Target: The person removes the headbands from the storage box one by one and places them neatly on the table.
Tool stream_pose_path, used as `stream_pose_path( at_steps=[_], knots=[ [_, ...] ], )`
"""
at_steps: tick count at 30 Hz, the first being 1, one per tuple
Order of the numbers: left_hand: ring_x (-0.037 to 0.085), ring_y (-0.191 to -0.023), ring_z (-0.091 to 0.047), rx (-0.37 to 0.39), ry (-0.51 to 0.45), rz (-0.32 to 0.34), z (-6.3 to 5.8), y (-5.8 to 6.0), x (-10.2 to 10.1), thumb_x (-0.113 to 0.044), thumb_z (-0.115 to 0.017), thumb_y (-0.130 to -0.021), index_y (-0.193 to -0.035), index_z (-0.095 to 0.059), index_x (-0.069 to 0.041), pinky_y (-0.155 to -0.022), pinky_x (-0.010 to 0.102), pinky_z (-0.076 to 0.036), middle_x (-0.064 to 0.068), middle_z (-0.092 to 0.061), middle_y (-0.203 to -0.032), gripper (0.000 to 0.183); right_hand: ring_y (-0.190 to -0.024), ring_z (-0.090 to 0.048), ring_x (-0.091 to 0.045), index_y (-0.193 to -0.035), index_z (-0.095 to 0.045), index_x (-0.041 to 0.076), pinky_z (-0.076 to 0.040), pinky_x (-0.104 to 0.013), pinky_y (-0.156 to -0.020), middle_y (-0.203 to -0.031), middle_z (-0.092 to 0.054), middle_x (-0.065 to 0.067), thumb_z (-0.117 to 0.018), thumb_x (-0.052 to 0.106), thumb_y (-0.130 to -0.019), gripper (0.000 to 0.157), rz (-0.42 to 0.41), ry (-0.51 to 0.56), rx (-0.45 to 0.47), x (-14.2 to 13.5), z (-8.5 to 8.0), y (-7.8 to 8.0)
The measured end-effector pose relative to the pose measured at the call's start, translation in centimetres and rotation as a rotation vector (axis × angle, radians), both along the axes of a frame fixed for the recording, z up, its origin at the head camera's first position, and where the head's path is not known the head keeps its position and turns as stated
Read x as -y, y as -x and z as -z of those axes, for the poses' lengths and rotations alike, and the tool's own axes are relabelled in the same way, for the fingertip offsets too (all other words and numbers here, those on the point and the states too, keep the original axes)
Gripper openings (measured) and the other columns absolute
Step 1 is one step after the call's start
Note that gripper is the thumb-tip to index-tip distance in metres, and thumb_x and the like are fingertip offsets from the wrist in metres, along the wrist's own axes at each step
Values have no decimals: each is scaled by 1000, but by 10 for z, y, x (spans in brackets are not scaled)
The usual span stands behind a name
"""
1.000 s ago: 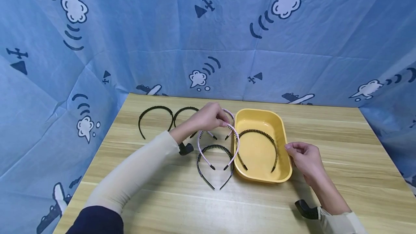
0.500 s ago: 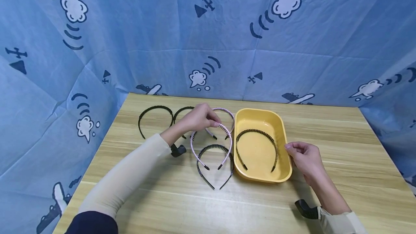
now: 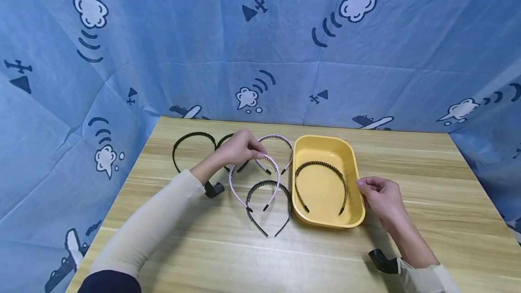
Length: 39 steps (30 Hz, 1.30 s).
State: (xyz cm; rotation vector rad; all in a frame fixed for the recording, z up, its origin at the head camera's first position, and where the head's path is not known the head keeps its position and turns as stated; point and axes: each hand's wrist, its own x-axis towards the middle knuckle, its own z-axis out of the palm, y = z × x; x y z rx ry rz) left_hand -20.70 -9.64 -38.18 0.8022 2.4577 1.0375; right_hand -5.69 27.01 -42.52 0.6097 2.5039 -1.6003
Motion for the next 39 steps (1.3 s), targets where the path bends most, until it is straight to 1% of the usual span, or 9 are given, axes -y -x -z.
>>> stream_pose_path(
  at_steps=[7, 11, 17, 19, 25, 29, 34, 36, 39],
  knots=[
    [24, -104, -75, 6, 30, -46, 7, 0, 14, -10, -77, -95, -104, -83, -7, -100, 41, -58, 9, -83, -107, 12, -66, -56, 1, -123, -62, -14, -51, -20, -58, -73, -63, 15, -59, 16, -107, 34, 0, -2, 11, 0, 0, 1],
    [23, -102, -74, 12, 41, -60, 12, -1, 21, -10, -78, -94, -104, -83, -7, -100, 40, -57, 9, -82, -107, 12, -66, -56, 1, -123, -62, -15, -52, -20, -58, -73, -63, 14, -59, 16, -107, 34, -1, -3, 6, 0, 0, 0],
    [16, -87, -70, 37, 12, -55, 17, -3, 34, -6, -77, -94, -103, -83, -3, -76, 25, -54, 13, -82, -104, 11, -68, -58, 1, -124, -61, -15, -53, -20, -59, -74, -64, 14, -58, 16, -107, 35, -1, -10, 1, 1, -2, 0],
    [16, -85, -70, 51, 4, -63, 19, -4, 38, -5, -77, -94, -102, -83, -2, -73, 24, -54, 14, -82, -103, 11, -68, -58, 1, -125, -61, -15, -53, -20, -59, -74, -65, 14, -58, 15, -107, 35, -2, -7, 2, 1, -1, 0],
    [23, -98, -76, 65, 6, -83, 25, -9, 47, -5, -77, -93, -102, -83, -2, -89, 34, -62, 14, -82, -106, 11, -67, -58, 1, -125, -61, -15, -53, -20, -59, -74, -65, 14, -59, 15, -107, 35, -5, 5, 8, 0, 0, 0],
    [30, -93, -78, 95, -20, -84, 29, -11, 52, -3, -76, -94, -102, -82, 0, -84, 42, -64, 18, -81, -107, 11, -66, -57, 1, -125, -61, -15, -53, -20, -58, -73, -64, 15, -59, 14, -107, 34, -1, 7, 7, 0, 0, 0],
    [31, -87, -78, 89, -37, -81, 33, -14, 58, -2, -76, -93, -102, -82, 1, -75, 34, -63, 19, -81, -104, 11, -65, -56, 1, -122, -62, -14, -51, -20, -57, -72, -64, 15, -59, 14, -107, 32, 2, 3, -1, 0, 0, 0],
    [28, -89, -78, 73, -27, -79, 34, -14, 61, -2, -77, -93, -101, -83, 1, -76, 29, -62, 18, -81, -104, 11, -65, -56, 1, -122, -62, -14, -51, -20, -57, -72, -63, 15, -59, 14, -107, 32, 4, 3, 0, 0, 0, 0],
    [24, -93, -78, 63, -14, -81, 38, -16, 66, -2, -77, -92, -101, -83, -1, -80, 29, -62, 17, -82, -105, 10, -65, -56, 1, -122, -62, -14, -51, -20, -57, -72, -64, 15, -59, 14, -107, 32, 3, 4, 0, 1, 0, 0]
  ],
)
